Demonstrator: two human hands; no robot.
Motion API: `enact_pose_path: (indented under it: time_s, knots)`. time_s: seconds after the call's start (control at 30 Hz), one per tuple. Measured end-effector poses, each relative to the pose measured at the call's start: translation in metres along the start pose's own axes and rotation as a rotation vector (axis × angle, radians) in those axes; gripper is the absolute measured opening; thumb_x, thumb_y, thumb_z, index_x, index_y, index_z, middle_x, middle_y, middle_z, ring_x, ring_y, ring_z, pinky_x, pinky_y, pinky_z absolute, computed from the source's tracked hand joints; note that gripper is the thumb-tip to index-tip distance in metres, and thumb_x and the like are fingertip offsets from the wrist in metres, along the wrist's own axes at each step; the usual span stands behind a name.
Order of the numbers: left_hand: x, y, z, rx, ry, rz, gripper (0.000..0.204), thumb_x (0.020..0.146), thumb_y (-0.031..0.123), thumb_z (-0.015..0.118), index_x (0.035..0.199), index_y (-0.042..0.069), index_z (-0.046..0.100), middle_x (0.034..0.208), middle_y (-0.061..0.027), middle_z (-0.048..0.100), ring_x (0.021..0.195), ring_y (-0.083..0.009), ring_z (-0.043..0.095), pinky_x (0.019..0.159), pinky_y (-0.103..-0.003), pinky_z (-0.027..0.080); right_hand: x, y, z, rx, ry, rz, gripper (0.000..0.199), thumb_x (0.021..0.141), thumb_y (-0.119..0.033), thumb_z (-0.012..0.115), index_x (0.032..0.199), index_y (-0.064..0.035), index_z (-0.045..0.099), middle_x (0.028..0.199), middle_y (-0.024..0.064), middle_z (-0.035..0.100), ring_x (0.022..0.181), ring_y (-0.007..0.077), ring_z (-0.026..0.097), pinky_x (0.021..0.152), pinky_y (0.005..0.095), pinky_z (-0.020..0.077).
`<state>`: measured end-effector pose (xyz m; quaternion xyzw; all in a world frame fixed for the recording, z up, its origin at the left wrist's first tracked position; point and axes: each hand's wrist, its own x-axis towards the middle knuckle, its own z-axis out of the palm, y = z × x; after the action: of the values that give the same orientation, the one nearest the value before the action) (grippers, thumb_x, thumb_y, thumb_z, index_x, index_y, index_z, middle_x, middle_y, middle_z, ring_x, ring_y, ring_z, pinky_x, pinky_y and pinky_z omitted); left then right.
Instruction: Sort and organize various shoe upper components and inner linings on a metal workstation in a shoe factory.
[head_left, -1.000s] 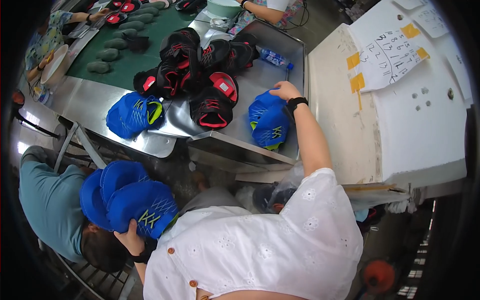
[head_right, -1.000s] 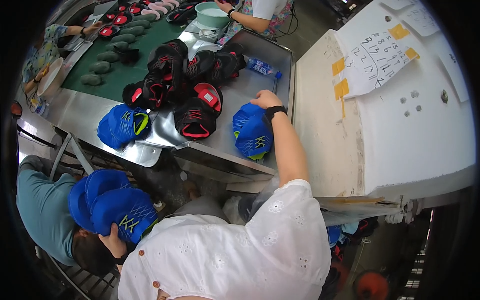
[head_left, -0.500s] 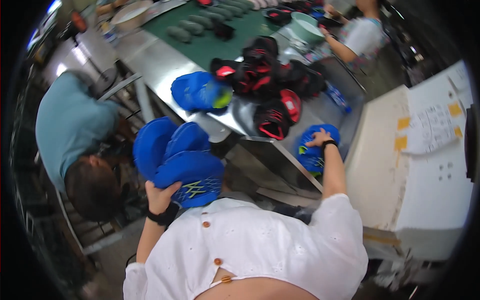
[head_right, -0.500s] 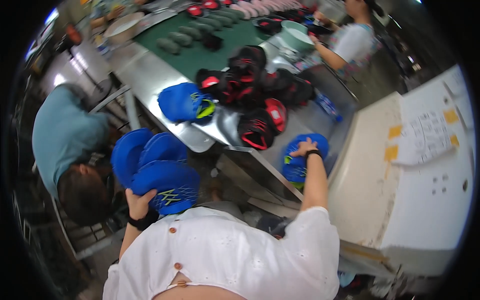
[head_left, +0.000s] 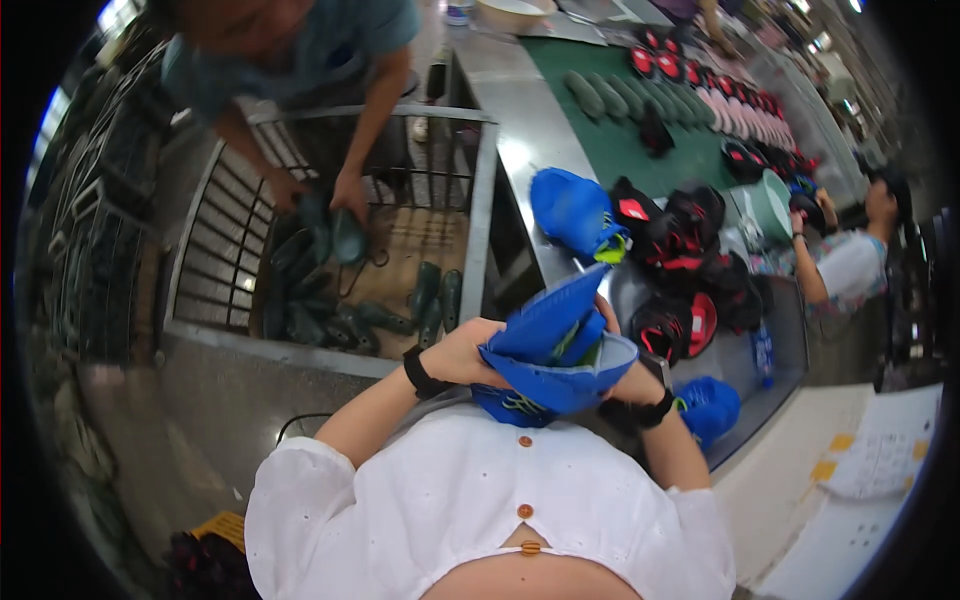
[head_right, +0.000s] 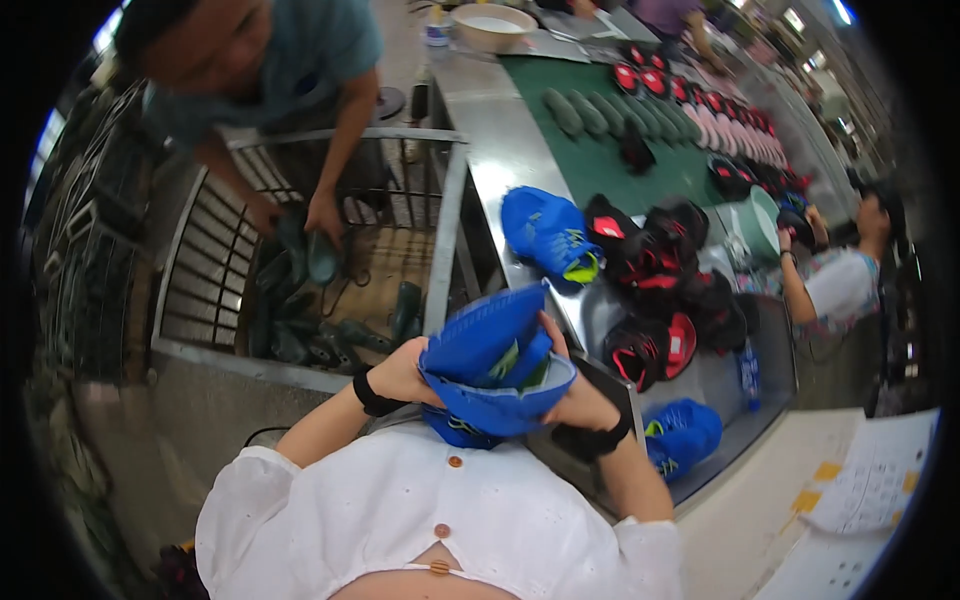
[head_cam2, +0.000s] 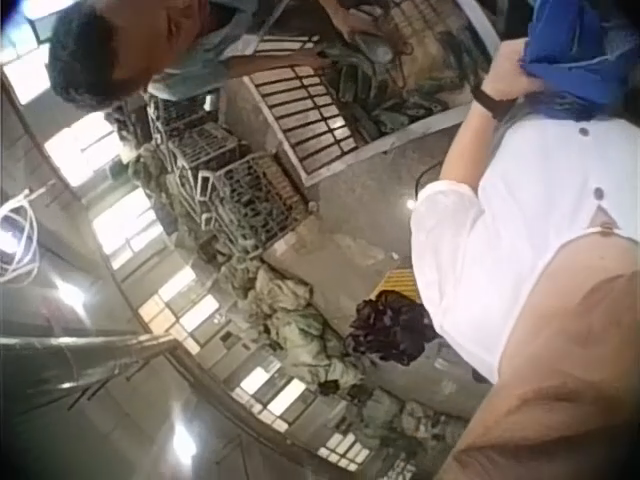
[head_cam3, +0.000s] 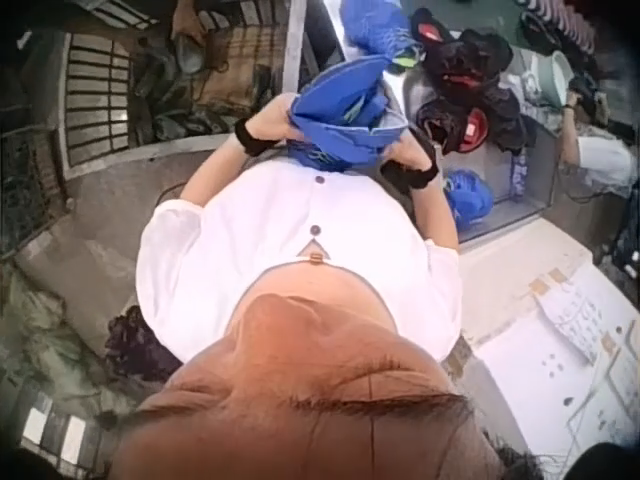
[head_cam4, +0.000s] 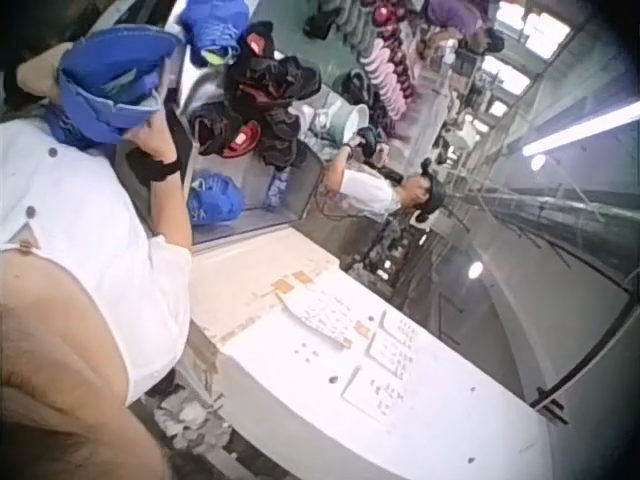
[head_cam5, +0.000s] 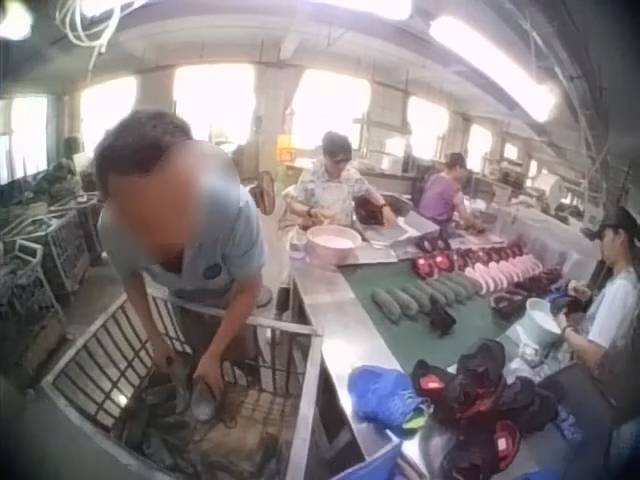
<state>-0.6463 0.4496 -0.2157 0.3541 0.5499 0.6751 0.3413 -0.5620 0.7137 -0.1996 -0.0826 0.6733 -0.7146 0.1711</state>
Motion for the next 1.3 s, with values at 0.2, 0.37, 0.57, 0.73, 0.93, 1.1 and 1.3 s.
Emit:
enact_pose_path:
  time_s: [0.2, 0.37, 0.57, 0.73, 0.93, 1.1, 1.3]
  knots:
    - [-0.018, 0.007, -0.008, 0.161, 0.033, 0.014, 0.052, 0.064, 0.016, 0.081, 0.109, 0.003, 0.059, 0.105, -0.0101, 0.063, 0.095, -0.0191, 0.060, 0.085, -0.031, 0.047, 0.009, -0.012, 0.034, 0.094, 0.095, -0.025, 0.134, 0.051, -0.050, 0.085, 0.145, -0.0078, -0.001, 0.140, 0.0108, 0.031, 0.125, 0.0233, 0.037, 0.104, 0.0355, 0.0292]
    - [-0.022, 0.018, -0.010, 0.053, -0.042, 0.019, 0.070, 0.064, 0.015, 0.083, 0.124, 0.000, 0.048, 0.117, -0.0108, 0.058, 0.106, -0.0188, 0.055, 0.092, -0.031, 0.044, 0.005, 0.021, 0.033, 0.111, 0.469, -0.028, 0.087, 0.070, -0.030, 0.078, 0.136, -0.0022, 0.029, 0.118, 0.0080, 0.049, 0.108, 0.0157, 0.050, 0.095, 0.0291, 0.0376]
    - [-0.018, 0.024, -0.017, 0.068, -0.003, -0.061, 0.069, 0.063, 0.015, 0.083, 0.122, 0.000, 0.049, 0.112, -0.0106, 0.060, 0.102, -0.0170, 0.056, 0.089, -0.030, 0.045, 0.016, -0.012, 0.050, -0.312, 0.579, 0.044, 0.059, 0.069, -0.014, 0.074, 0.118, -0.0011, 0.043, 0.106, 0.0097, 0.054, 0.102, 0.0202, 0.052, 0.088, 0.0321, 0.0410]
    - [-0.026, 0.002, -0.018, -0.132, 0.106, 0.002, 0.085, 0.057, 0.008, 0.086, 0.129, 0.000, 0.042, 0.124, -0.0113, 0.052, 0.112, -0.0203, 0.051, 0.096, -0.037, 0.041, -0.003, -0.028, 0.059, -0.638, 0.307, -0.130, 0.072, 0.077, -0.038, 0.069, 0.126, -0.0010, 0.032, 0.118, 0.0182, 0.039, 0.108, 0.0345, 0.048, 0.091, 0.0381, 0.0389]
    - [-0.025, -0.015, -0.028, -0.210, -0.029, -0.091, 0.083, 0.056, 0.011, 0.087, 0.127, 0.001, 0.046, 0.121, -0.0101, 0.055, 0.111, -0.0207, 0.051, 0.095, -0.037, 0.042, -0.027, -0.020, 0.060, -0.175, 0.371, -0.237, 0.085, 0.082, -0.045, 0.061, 0.141, -0.0021, 0.017, 0.135, 0.0157, 0.033, 0.113, 0.0267, 0.047, 0.094, 0.0360, 0.0390]
    - [-0.003, -0.014, -0.025, 0.025, -0.195, -0.033, 0.079, 0.054, 0.000, 0.082, 0.125, 0.001, 0.048, 0.117, -0.0067, 0.057, 0.107, -0.0177, 0.053, 0.094, -0.033, 0.042, -0.021, -0.013, 0.025, 0.162, 0.429, -0.188, 0.076, 0.088, -0.030, 0.059, 0.145, -0.0075, 0.013, 0.140, 0.0099, 0.031, 0.111, 0.0197, 0.047, 0.093, 0.0321, 0.0403]
    - [0.013, -0.030, -0.023, -0.208, -0.244, -0.260, 0.070, 0.057, 0.001, 0.080, 0.121, 0.001, 0.050, 0.112, -0.0066, 0.058, 0.103, -0.0161, 0.054, 0.090, -0.031, 0.045, -0.026, -0.012, 0.020, 0.198, 0.374, 0.072, 0.056, 0.088, -0.018, 0.061, 0.135, -0.0006, 0.035, 0.124, 0.0077, 0.050, 0.106, 0.0127, 0.050, 0.090, 0.0278, 0.0425]
